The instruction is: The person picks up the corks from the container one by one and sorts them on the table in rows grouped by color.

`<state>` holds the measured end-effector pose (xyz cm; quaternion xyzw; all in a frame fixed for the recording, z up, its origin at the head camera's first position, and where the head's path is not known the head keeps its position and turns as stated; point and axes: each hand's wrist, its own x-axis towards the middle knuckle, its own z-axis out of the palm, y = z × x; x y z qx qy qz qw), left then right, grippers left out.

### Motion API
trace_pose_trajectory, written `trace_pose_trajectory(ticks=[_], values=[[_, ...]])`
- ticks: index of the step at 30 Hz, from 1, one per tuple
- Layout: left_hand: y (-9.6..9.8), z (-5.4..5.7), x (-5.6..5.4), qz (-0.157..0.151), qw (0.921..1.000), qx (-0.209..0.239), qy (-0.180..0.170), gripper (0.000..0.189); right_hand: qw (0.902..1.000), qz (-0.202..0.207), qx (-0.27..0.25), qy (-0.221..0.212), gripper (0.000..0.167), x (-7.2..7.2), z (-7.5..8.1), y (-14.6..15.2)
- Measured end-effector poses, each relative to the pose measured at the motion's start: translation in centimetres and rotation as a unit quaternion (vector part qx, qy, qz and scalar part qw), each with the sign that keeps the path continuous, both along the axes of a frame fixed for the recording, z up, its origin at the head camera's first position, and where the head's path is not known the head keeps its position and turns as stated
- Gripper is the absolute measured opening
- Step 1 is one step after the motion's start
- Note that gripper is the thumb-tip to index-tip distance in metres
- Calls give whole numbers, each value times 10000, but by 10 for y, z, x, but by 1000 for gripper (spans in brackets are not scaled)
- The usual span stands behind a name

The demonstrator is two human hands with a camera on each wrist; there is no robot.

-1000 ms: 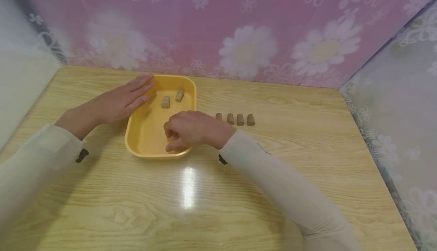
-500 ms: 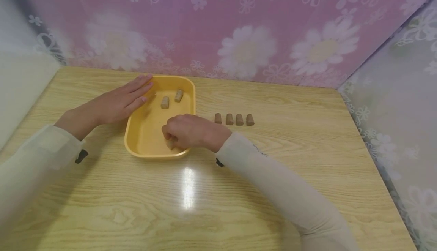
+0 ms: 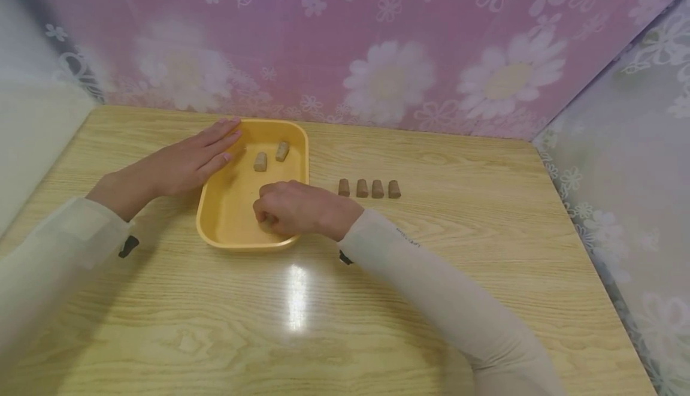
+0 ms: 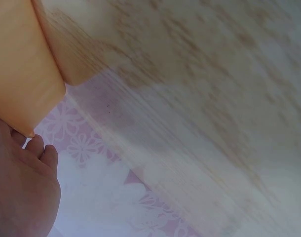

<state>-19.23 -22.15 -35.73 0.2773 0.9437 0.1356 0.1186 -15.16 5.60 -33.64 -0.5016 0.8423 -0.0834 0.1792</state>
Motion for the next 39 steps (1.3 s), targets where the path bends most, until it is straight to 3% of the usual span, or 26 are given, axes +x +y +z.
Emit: trace_pose_trajectory(ticks=[12, 21, 30, 39], values=[[1, -1, 0, -7, 10000, 24, 18, 66, 9991, -376, 99, 171, 21, 1, 2, 2], [1, 1, 0, -25, 10000, 11, 9, 65, 9978, -498, -302, 321, 30, -2, 9, 8], [1, 1, 1, -37, 10000, 65, 21, 66, 9964, -501, -664, 147, 28, -3, 13, 13], [2, 1, 1, -39, 10000, 56, 28, 65, 9936, -791, -799, 128, 38, -3, 13, 17]])
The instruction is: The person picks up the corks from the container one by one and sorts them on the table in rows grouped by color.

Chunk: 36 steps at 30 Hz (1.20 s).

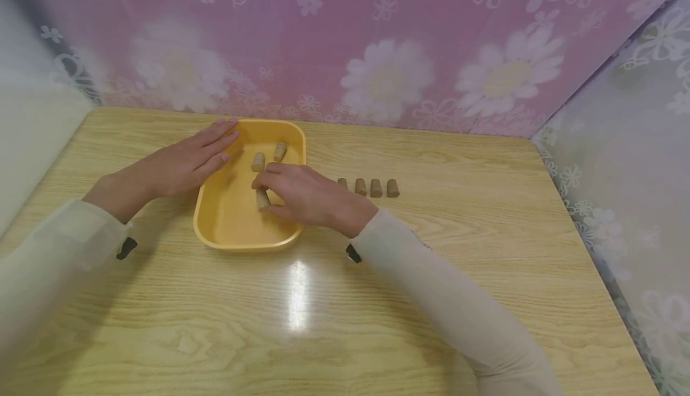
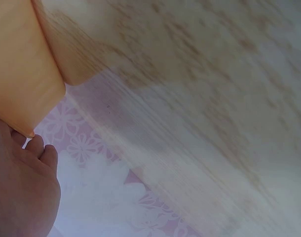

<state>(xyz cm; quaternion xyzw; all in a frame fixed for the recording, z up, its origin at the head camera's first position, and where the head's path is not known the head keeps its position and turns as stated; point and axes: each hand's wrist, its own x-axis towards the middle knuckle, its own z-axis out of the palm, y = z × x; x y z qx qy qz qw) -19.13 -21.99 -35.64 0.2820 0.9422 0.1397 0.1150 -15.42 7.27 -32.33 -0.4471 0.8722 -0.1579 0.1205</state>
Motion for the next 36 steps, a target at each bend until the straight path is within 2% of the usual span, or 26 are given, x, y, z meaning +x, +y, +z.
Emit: trace_pose_trajectory(ticks=[20, 36], values=[[0, 0, 1, 63, 10000, -42, -2, 66, 9986, -344, -386, 101, 40, 0, 3, 20], [0, 0, 0, -15, 10000, -79, 23, 68, 9942, -575, -819, 400, 39, 1, 7, 47]])
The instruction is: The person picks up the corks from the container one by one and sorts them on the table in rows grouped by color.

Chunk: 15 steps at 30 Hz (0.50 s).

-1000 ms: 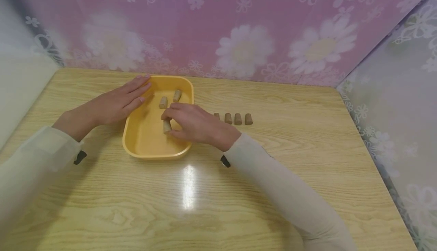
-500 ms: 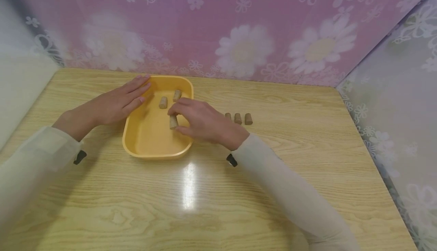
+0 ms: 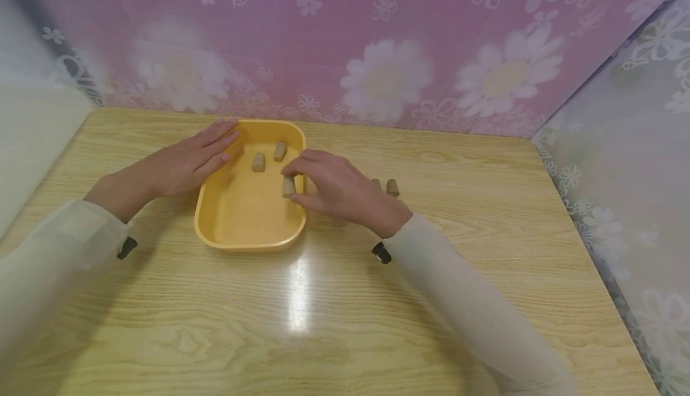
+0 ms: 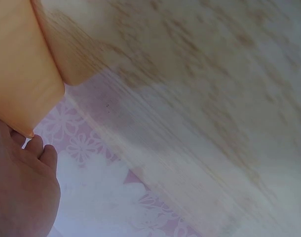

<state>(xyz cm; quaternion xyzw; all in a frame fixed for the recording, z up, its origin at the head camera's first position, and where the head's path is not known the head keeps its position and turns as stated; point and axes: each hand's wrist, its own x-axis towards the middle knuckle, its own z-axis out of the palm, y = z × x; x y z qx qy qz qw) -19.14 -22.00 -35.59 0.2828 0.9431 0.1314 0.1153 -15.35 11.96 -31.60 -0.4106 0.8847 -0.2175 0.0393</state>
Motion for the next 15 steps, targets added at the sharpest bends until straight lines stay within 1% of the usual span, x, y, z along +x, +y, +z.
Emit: trace_pose_trajectory(ticks=[15], values=[[0, 0, 0, -25, 10000, 47, -13, 65, 9994, -345, -98, 27, 38, 6, -3, 27]])
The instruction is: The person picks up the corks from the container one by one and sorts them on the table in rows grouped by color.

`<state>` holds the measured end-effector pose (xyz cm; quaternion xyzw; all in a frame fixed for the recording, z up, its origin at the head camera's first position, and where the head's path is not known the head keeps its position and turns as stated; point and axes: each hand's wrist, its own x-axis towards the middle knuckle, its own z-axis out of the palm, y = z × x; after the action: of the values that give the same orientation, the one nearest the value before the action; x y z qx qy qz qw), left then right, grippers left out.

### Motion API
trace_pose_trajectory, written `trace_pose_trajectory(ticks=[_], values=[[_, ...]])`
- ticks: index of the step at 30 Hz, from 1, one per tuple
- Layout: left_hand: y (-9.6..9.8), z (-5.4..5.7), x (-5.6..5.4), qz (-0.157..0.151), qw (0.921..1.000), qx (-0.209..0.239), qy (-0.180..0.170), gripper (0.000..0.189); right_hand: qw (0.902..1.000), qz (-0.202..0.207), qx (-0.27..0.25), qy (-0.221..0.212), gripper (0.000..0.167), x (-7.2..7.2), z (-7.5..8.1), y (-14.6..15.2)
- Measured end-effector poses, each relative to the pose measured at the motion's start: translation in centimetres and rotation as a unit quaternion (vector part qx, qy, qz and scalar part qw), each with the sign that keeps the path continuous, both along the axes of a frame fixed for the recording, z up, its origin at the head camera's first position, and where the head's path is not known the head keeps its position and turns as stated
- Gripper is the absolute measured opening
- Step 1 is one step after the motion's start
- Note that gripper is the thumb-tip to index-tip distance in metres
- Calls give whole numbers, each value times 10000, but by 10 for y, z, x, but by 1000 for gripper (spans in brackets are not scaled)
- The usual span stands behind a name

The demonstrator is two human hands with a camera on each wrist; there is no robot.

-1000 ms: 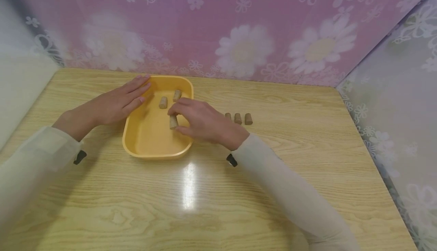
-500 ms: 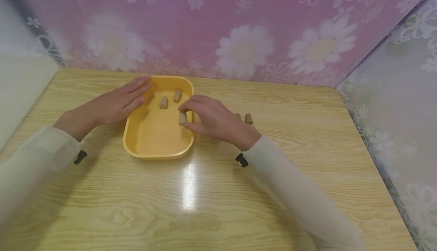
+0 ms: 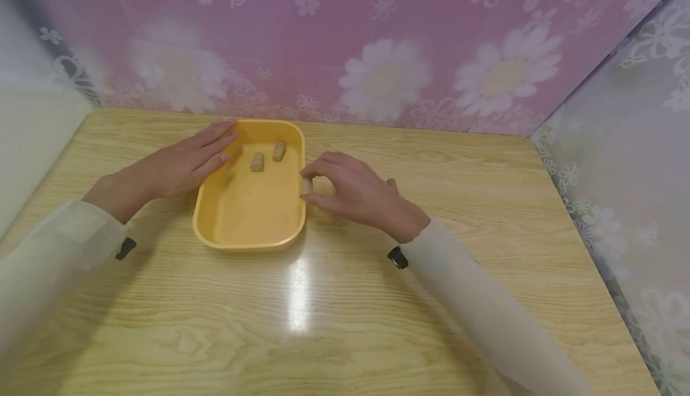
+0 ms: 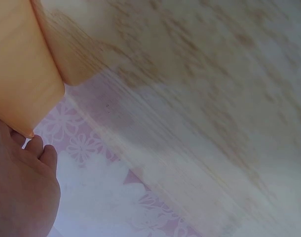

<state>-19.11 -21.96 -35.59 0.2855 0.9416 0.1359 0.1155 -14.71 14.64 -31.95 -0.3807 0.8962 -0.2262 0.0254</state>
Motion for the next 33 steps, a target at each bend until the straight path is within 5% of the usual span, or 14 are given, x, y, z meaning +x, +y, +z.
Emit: trace_pose_trajectory(ticks=[33], values=[[-1, -2, -1, 14, 10000, -20, -60, 66, 9991, -391, -58, -132, 39, 11, -24, 50]])
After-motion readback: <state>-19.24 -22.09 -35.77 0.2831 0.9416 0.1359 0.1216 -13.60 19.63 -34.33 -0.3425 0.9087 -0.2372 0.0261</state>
